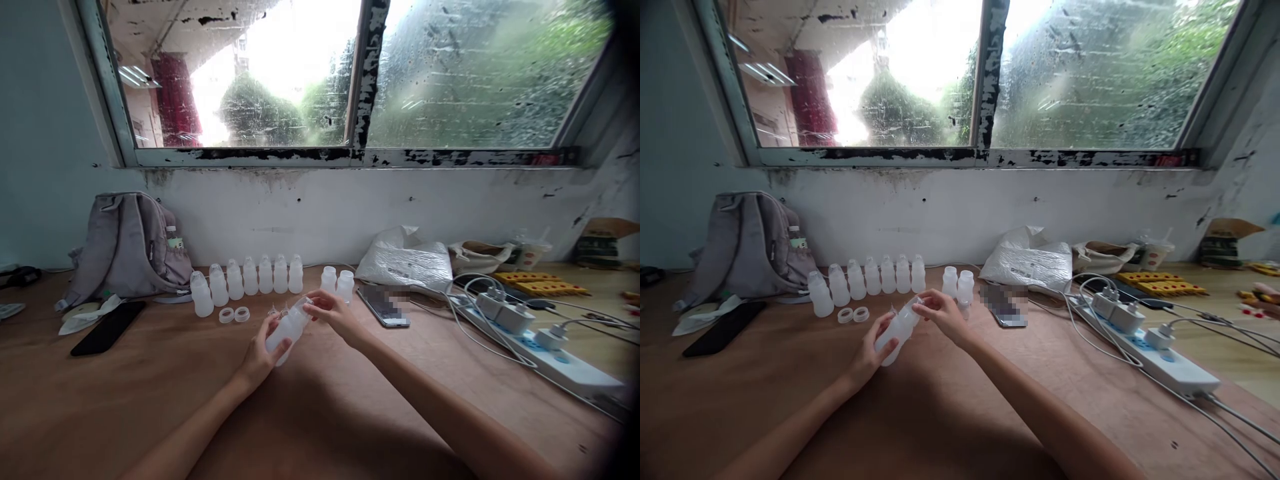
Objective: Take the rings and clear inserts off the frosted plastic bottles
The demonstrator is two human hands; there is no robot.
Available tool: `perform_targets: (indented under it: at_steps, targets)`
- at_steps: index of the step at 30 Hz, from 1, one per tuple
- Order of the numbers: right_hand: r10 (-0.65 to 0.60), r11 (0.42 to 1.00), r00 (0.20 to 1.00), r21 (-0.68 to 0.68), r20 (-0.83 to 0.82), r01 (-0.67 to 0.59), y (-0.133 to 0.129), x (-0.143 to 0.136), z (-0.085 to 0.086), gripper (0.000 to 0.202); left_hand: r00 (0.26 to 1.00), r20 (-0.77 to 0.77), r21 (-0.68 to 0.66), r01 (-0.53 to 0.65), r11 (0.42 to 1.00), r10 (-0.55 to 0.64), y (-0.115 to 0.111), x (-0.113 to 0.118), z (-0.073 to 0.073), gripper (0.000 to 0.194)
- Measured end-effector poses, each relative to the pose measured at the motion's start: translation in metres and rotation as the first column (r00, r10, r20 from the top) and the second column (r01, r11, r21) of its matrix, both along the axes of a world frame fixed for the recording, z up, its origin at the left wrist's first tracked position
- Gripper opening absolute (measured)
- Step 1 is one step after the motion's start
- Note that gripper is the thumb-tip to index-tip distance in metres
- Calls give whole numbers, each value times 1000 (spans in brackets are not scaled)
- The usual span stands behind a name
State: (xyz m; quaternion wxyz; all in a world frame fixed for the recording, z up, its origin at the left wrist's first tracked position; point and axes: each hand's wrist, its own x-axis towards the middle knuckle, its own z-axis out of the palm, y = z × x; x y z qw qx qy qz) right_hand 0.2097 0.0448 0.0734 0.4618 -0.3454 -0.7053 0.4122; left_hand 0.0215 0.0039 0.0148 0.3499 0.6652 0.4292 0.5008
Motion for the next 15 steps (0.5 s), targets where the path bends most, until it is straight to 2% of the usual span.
perform_targets:
  at_steps: [3,5,7,9,11,15]
  targets:
    - [-144,977,987,170,68,130,19,11,17,32,992,92,4,-89,996,89,10,-3,-5,53]
    - [-297,916,947,317,125,246,36,17,29,31,981,103,-17,-165,986,166,18,-8,-9,47]
    - [-437,844,869,441,234,306,56,20,39,30,967,100,-34,-232,972,234,25,-13,-12,42]
    - [-548,787,756,527,358,321,75,22,46,29,956,90,-35,-276,961,278,30,-18,-14,38]
    - [-604,769,636,560,480,308,92,21,49,29,953,70,-22,-295,955,296,32,-20,-15,35]
    - [-612,781,556,538,562,317,120,17,44,29,957,0,21,-289,957,289,31,-19,-10,31]
